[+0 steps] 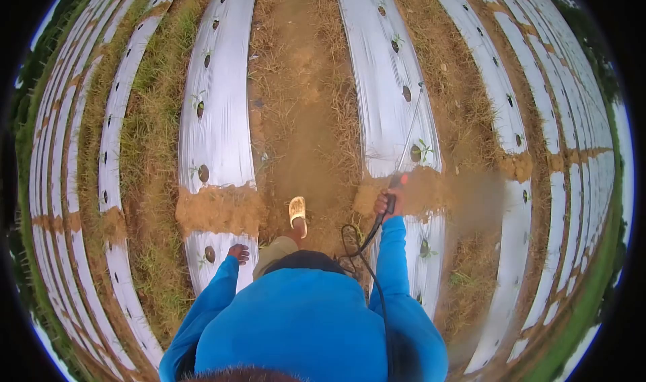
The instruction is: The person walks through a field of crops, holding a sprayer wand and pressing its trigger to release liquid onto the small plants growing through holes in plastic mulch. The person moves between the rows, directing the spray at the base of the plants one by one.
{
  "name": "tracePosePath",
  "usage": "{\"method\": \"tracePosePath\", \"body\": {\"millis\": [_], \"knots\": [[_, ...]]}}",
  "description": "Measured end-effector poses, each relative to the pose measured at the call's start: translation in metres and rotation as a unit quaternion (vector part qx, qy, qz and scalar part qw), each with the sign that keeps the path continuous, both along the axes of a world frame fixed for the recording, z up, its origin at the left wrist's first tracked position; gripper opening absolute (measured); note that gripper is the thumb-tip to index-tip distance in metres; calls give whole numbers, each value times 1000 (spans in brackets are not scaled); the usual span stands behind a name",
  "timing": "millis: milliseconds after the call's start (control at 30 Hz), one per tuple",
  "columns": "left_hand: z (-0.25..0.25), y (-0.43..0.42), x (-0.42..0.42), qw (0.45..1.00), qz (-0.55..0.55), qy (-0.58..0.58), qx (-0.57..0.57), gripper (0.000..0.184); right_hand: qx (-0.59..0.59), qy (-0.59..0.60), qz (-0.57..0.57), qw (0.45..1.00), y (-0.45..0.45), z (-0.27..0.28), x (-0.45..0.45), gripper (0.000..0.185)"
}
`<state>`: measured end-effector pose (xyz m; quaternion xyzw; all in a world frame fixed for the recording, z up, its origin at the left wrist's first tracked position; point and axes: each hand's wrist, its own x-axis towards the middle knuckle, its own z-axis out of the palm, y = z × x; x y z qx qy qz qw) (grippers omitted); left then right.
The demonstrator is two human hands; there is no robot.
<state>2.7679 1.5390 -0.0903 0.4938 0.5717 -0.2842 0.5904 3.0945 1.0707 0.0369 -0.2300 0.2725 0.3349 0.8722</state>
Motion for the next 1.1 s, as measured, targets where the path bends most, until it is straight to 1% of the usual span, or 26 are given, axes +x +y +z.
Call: {"method": "tracePosePath", "body": {"millis": [33,67,100,167,200,267,333,367,400,433,467,500,567,600,633,667,700,767,800,833,900,933,967,1033,1100], "knots": [[-8,4,42,999,-33,12,0,27,31,3,12,999,5,1,20,17],[-11,8,64,997,-69,35,-2,26,16,24,-5,1000,12,12,36,18],[-27,19,101,997,-74,28,-9,26,9,18,-10,1000,18,18,55,18],[-57,29,177,988,-133,-64,-42,26,27,2,8,1000,26,28,97,20],[-50,28,210,988,-134,-63,-49,26,12,16,0,1000,33,35,119,19],[-34,37,285,975,-88,-196,-60,26,14,18,-5,1000,48,39,165,19],[-22,46,359,976,-86,-193,-52,27,-3,16,-11,1000,64,36,220,18],[-25,53,393,978,-81,-188,-43,27,-1,14,-12,1000,71,30,249,18],[-28,62,424,978,-81,-188,-40,27,-25,19,-16,999,79,22,279,17],[-32,71,450,984,-82,-152,-31,28,-47,25,-19,998,87,11,308,17],[-39,81,477,990,-79,-119,-21,29,-44,21,-1,999,93,-2,342,17],[-45,91,499,990,-71,-118,-16,29,-40,22,7,999,102,-13,380,17],[-47,115,520,992,-52,-112,-1,26,-41,27,-17,999,121,-35,447,17],[-50,131,554,992,-38,-123,12,26,-4,19,3,1000,128,-48,487,17],[-53,142,582,997,-42,-51,45,24,3,10,18,1000,131,-59,546,17],[-44,141,563,995,-49,53,69,25,11,30,1,999,135,-62,567,17],[-27,145,567,994,-47,65,79,25,27,40,-24,999,148,-62,589,17],[-6,154,622,998,-41,36,7,26,25,23,-5,999,165,-56,653,16],[19,152,652,998,-49,21,29,27,31,38,-14,999,177,-40,676,16],[22,154,678,998,-47,17,31,27,38,46,-25,998,189,-26,705,17],[29,168,731,997,-49,-3,66,27,42,28,-17,999,204,-23,752,17],[28,175,756,997,-36,-30,56,26,41,15,-9,999,213,-26,775,17],[27,183,784,997,-35,-30,57,26,42,15,-7,999,223,-29,799,17],[19,197,833,991,-52,-79,92,22,10,7,7,1000,239,-36,836,17],[-12,216,873,996,-31,-61,61,24,-31,10,11,999,259,-40,879,17]]}}
